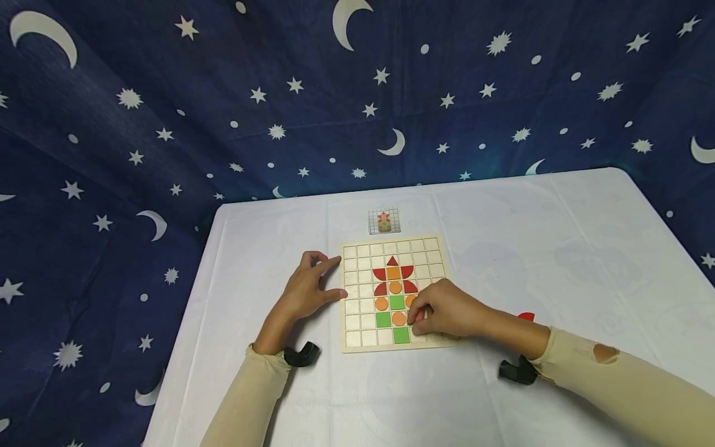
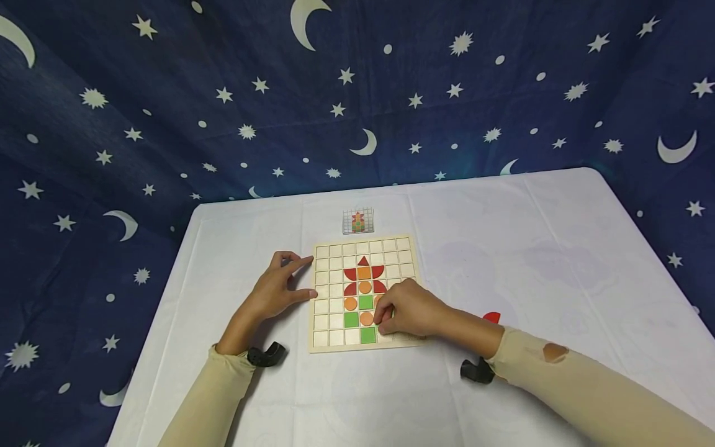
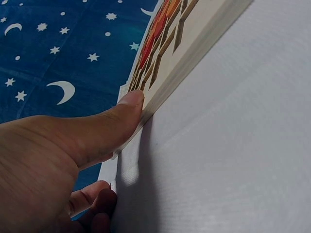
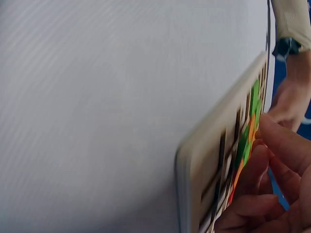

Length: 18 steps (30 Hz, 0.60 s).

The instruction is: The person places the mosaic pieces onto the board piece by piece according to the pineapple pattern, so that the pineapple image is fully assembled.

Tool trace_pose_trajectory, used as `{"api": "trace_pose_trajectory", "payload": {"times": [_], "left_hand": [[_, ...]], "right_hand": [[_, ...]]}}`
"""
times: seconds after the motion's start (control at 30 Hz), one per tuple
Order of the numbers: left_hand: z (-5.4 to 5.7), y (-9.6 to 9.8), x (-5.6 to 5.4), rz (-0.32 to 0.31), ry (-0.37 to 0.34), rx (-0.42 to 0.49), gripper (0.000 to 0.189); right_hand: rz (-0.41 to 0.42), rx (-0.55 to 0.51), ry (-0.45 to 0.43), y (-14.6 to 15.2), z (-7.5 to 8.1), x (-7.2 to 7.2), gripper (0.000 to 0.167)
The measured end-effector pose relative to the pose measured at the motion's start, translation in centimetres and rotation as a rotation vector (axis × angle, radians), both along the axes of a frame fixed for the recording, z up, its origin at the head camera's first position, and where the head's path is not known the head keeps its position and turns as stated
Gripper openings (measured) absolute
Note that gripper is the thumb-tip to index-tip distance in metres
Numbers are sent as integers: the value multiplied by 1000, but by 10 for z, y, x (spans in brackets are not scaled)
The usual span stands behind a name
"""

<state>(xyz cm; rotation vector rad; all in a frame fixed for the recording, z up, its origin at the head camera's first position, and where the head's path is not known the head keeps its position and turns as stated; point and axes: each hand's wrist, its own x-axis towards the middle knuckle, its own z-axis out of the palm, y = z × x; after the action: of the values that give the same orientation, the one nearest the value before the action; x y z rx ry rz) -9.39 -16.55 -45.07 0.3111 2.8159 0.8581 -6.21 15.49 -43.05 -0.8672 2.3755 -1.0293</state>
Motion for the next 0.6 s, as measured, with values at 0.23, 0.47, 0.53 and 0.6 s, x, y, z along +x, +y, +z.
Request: {"api": "trace_pose_trajectory", "payload": {"times": [0.23,0.47,0.53,0.6], "left_hand": [[0,1,0,-4,3,6,80],[-1,0,-1,-11,9,0,80],[-1,0,0,-8,5,-3,80],[-1,-1,0,-6,2,-4,80]], "right_hand": [[-41,36,-61,43,14,-13,13],[-23,128,-85,94,21,-21,20],[-11,151,-81,108,20,-21,20],[-3,157,-85,119,17,-20,20]]}}
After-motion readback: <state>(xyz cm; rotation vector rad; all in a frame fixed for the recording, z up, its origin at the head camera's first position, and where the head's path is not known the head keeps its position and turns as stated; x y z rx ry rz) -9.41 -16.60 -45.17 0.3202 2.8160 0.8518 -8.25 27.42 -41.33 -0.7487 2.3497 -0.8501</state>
